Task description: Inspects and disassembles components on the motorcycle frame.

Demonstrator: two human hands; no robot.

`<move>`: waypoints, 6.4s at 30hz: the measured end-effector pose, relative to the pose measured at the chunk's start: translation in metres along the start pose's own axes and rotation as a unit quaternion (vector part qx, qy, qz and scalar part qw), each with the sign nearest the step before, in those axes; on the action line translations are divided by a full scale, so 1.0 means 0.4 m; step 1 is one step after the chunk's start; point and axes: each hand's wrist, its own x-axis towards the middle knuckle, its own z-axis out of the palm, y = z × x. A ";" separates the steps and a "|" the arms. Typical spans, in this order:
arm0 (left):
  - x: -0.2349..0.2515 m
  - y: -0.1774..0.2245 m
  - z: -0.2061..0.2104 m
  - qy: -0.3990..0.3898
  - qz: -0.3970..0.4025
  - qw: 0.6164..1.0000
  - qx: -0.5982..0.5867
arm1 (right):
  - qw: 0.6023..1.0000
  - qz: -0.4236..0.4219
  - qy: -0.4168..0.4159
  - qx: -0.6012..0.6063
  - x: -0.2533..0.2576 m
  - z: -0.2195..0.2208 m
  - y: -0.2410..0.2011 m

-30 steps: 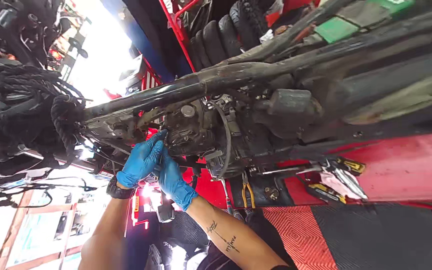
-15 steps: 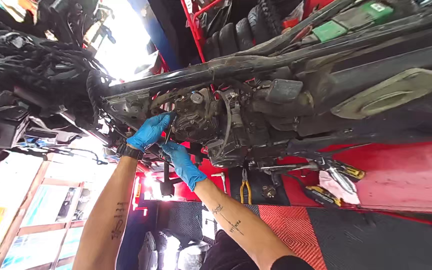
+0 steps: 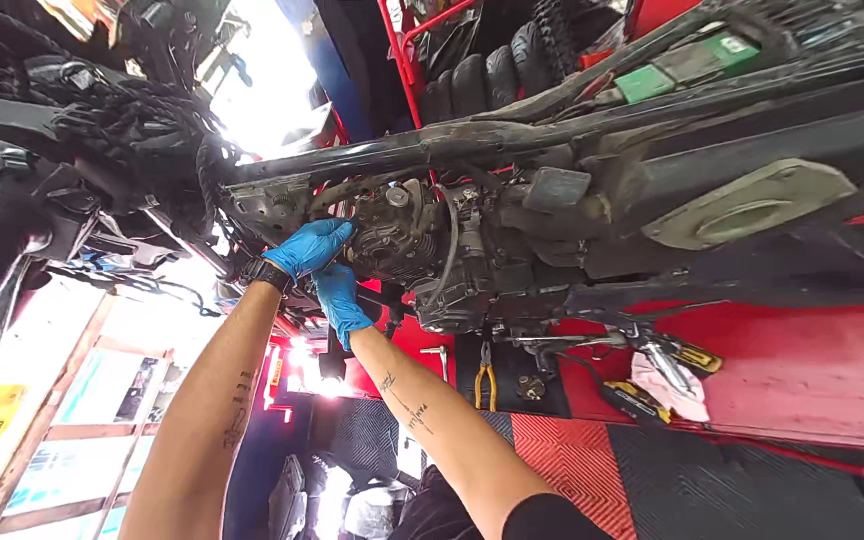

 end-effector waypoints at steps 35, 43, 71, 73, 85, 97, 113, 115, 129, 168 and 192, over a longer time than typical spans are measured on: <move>0.117 -0.046 0.061 0.126 -0.177 0.975 -0.052 | 0.930 0.119 -0.051 0.344 -0.017 -0.061 -0.015; 0.113 -0.032 0.045 0.046 -0.210 0.970 -0.112 | 0.943 0.130 -0.050 0.303 -0.010 -0.064 -0.025; 0.123 -0.035 0.053 0.067 -0.215 0.959 -0.170 | 0.949 0.181 -0.055 0.254 -0.016 -0.098 -0.059; 0.122 -0.027 0.055 0.073 -0.212 0.963 -0.153 | 0.949 0.180 -0.057 0.253 -0.020 -0.105 -0.065; 0.144 -0.013 0.052 0.074 -0.200 0.967 -0.142 | 0.942 0.191 -0.055 0.271 -0.023 -0.131 -0.087; 0.136 -0.008 0.053 0.075 -0.197 0.965 -0.158 | 0.944 0.207 -0.062 0.248 -0.032 -0.152 -0.103; 0.148 -0.020 0.054 0.060 -0.170 0.969 -0.169 | 0.930 0.192 -0.134 0.283 -0.038 -0.204 -0.090; 0.153 -0.030 0.052 0.069 -0.162 0.967 -0.184 | 0.929 0.183 -0.132 0.293 -0.033 -0.199 -0.083; 0.153 -0.100 0.062 0.078 -0.097 0.975 -0.185 | 0.996 -0.047 0.034 0.073 -0.006 0.019 0.008; 0.157 -0.127 0.076 0.092 -0.111 0.963 -0.230 | 0.919 0.238 -0.093 0.300 -0.063 -0.121 -0.044; 0.138 -0.098 0.037 0.031 -0.100 0.979 -0.175 | 0.953 0.058 -0.137 0.263 -0.063 -0.037 -0.021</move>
